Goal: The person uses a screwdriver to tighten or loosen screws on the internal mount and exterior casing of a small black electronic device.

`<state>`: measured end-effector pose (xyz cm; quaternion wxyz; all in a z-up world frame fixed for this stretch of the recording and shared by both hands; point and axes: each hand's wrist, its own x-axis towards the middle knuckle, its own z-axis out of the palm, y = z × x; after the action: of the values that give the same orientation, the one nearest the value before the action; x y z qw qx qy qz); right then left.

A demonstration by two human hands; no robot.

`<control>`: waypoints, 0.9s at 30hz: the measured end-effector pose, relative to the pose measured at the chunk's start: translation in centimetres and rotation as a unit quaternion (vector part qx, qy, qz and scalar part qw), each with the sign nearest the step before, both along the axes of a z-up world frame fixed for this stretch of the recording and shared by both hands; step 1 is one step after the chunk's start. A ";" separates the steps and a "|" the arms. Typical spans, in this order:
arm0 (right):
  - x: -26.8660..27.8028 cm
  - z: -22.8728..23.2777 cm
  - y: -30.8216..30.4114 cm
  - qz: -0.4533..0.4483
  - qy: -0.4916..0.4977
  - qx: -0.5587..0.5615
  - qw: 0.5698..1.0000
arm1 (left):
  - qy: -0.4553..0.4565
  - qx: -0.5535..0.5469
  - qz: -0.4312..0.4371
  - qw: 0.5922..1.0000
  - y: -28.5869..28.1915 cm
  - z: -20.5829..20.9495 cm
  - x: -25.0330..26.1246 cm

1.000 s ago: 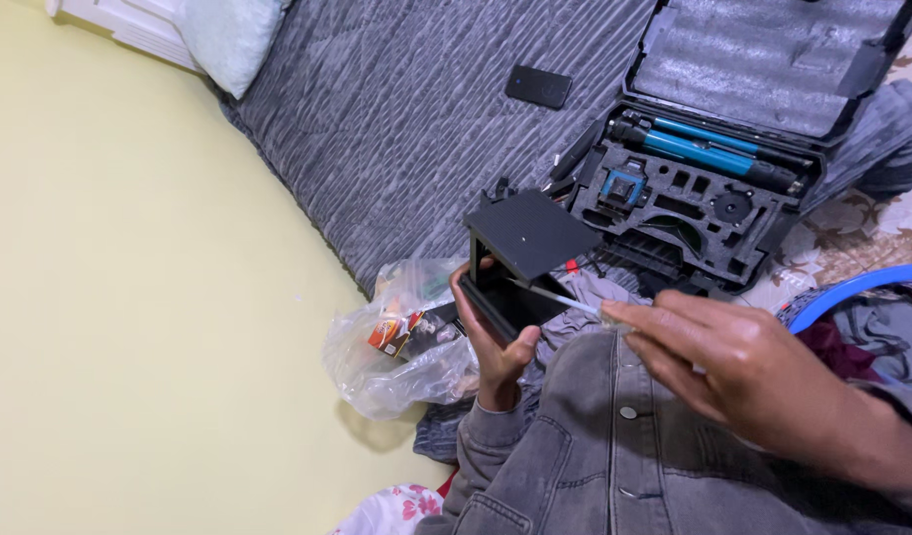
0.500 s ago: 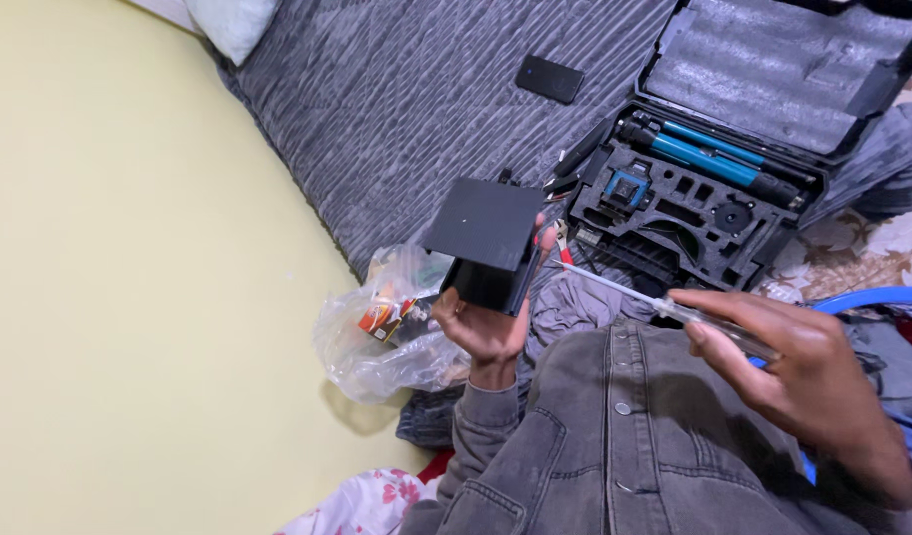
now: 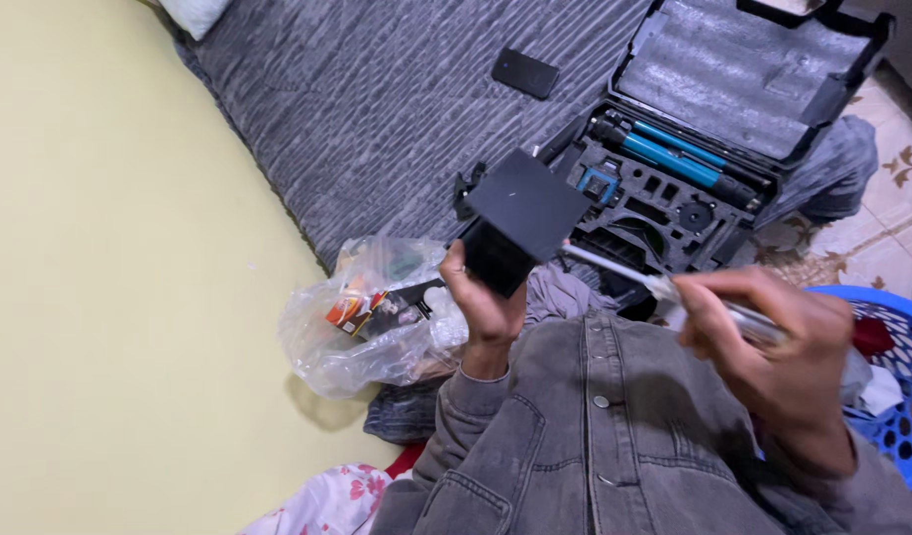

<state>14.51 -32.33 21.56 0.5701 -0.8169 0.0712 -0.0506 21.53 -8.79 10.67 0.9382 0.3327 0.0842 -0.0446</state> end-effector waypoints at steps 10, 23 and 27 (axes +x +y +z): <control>2.5 0.5 0.5 0.044 -0.012 -0.066 0.997 | -0.062 0.147 -0.024 0.987 -1.5 2.6 0.4; 2.3 -3.9 -2.7 0.084 0.042 0.062 0.994 | -0.068 0.123 -0.085 0.986 -1.8 1.9 0.0; 2.6 -5.0 -2.8 0.058 0.066 0.145 0.985 | -0.061 0.119 -0.083 0.987 -1.9 1.2 -0.1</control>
<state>17.08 -35.17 16.55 0.6789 -0.7296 0.0676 0.0470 21.48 -10.70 11.89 0.8883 0.4501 0.0032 -0.0917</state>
